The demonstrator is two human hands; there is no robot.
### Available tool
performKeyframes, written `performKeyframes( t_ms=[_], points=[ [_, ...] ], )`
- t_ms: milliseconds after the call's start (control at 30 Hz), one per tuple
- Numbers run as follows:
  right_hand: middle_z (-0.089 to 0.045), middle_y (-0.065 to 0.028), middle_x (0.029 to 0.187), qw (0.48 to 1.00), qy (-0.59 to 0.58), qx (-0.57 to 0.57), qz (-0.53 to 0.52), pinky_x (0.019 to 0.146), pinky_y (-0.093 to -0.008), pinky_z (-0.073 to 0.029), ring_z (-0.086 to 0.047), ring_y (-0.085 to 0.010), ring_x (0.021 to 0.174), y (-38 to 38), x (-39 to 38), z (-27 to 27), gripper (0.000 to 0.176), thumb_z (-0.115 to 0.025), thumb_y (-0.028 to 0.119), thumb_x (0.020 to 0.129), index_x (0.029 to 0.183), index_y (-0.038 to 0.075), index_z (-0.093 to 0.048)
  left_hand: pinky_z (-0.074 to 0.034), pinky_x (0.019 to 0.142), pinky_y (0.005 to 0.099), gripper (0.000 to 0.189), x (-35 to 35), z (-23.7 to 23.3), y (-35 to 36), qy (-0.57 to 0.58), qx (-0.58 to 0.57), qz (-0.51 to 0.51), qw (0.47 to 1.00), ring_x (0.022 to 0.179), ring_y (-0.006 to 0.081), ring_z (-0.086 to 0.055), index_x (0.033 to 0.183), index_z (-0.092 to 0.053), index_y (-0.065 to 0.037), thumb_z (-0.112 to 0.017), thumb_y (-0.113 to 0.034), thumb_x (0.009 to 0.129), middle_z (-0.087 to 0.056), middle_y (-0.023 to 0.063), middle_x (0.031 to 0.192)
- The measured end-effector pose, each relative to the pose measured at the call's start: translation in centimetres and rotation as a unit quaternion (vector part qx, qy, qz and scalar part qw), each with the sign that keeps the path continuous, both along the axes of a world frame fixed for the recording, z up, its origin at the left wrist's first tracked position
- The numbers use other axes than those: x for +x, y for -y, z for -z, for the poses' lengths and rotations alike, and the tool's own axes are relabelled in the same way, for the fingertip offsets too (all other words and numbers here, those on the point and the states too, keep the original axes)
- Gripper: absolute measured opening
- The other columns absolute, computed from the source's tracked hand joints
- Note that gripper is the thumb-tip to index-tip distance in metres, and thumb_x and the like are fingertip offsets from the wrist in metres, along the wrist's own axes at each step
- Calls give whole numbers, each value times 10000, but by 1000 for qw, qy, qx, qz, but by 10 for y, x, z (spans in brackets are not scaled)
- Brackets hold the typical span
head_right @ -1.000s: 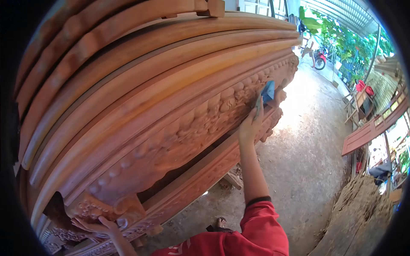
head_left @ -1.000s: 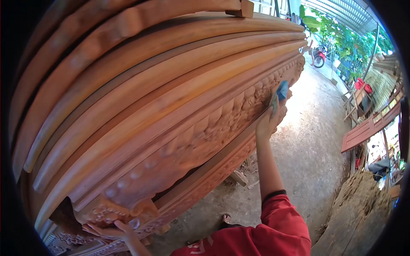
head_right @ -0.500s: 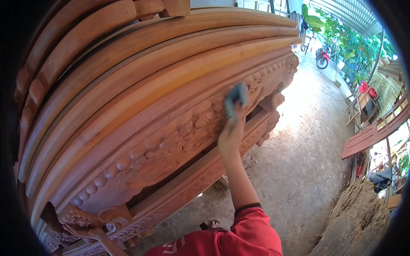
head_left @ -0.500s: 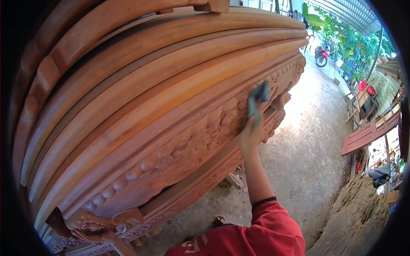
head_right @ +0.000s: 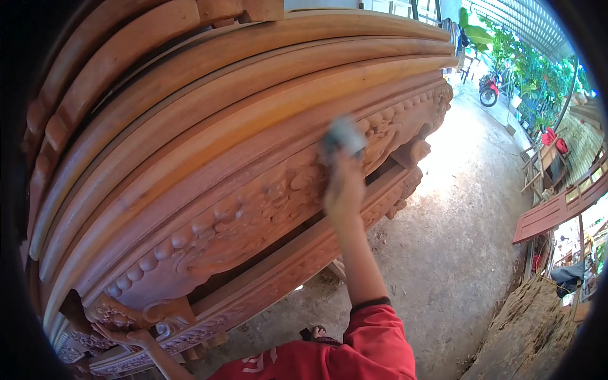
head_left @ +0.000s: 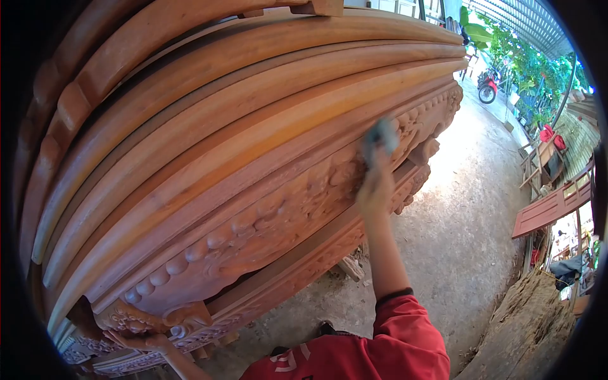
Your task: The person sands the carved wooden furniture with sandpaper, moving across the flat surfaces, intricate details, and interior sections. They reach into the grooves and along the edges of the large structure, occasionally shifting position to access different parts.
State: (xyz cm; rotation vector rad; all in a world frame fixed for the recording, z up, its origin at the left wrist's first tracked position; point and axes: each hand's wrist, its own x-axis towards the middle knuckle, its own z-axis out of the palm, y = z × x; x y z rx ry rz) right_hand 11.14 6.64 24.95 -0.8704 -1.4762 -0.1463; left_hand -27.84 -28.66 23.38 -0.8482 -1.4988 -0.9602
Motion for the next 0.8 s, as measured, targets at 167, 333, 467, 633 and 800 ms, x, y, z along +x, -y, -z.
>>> performKeyframes(
  t_ms=[167, 333, 467, 633, 800],
  points=[
    [-458, -177, 1253, 994, -101, -33, 12, 1016, -359, -276, -410, -304, 1191, -1, 3, -38, 368, -359, 52, 895, 1254, -15, -402, -143, 1032, 553, 894, 7, -3, -4, 6, -5, -17, 1000, 1305, 371, -151, 1332, -233, 22, -123, -694, 807, -232, 214, 1376],
    [-540, -129, 1133, 958, 215, 137, -132, 974, -424, -312, -452, -253, 1141, 58, -50, -13, 302, -481, 90, 792, 1083, 95, -561, -157, 1026, 552, 880, 12, -6, -7, 18, 15, 6, 1000, 1299, 381, -163, 1333, -232, 17, -153, -688, 812, -222, 223, 1380],
    [-569, -131, 1088, 986, 151, -40, -54, 952, -390, -337, -517, -258, 1064, 46, -25, -19, 261, -410, 111, 874, 1091, 65, -549, -188, 1016, 541, 857, 9, -1, -2, 27, 25, -7, 999, 1284, 395, -203, 1325, -251, 20, -163, -670, 824, -225, 238, 1378],
    [-529, -183, 1144, 985, -158, -64, 9, 934, -384, -351, -496, -304, 1075, 33, -30, -22, 317, -373, 118, 909, 1172, -12, -494, -206, 1007, 531, 793, 11, -6, -6, 1, 28, -7, 1000, 1273, 398, -232, 1315, -275, 24, -183, -613, 851, -265, 245, 1357],
    [-579, -92, 1057, 947, 198, 142, -212, 1019, -485, -192, -515, -262, 1020, 107, -101, -16, 299, -502, 81, 806, 1094, 101, -576, -204, 1005, 525, 812, 4, -1, -3, 11, 41, 13, 999, 1271, 397, -237, 1301, -290, 39, -223, -628, 842, -247, 255, 1360]
  ],
)
